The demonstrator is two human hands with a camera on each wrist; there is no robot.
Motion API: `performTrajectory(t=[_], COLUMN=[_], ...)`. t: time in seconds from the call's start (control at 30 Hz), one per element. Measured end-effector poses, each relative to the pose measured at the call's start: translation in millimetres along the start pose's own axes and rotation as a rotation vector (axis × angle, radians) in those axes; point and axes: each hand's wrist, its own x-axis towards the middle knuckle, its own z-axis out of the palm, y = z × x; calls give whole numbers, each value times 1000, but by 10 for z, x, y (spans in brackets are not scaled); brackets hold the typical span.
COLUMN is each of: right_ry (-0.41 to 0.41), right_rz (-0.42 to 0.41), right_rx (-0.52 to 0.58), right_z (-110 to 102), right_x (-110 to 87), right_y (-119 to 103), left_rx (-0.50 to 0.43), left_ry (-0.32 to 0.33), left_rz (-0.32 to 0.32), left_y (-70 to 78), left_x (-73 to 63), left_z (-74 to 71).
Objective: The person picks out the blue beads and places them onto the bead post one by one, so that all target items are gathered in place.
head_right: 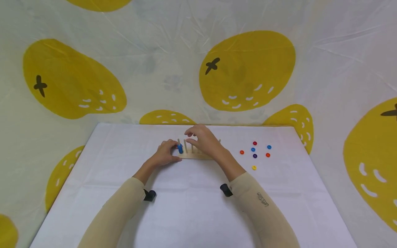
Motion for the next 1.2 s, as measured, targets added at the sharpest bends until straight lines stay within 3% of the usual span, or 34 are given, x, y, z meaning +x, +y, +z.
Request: performTrajectory(t=[0.4, 0.7, 1.03, 1.2], right_ry=[115, 219, 192, 159], right_rz=[48, 47, 147, 242], right_rx=[-25, -53, -135, -154], right_z=[-307, -528, -714, -801], right_x=[-348, -628, -977, -1136], right_y=[210, 606, 1020, 1223], left_rx=[-22, -17, -23, -22], left_ry=[3, -4, 2, 0], left_rz=[8, 5, -6, -5], left_y=[3, 7, 10, 24], left_x=[12, 19, -2, -11], left_z=[3, -13, -9, -13])
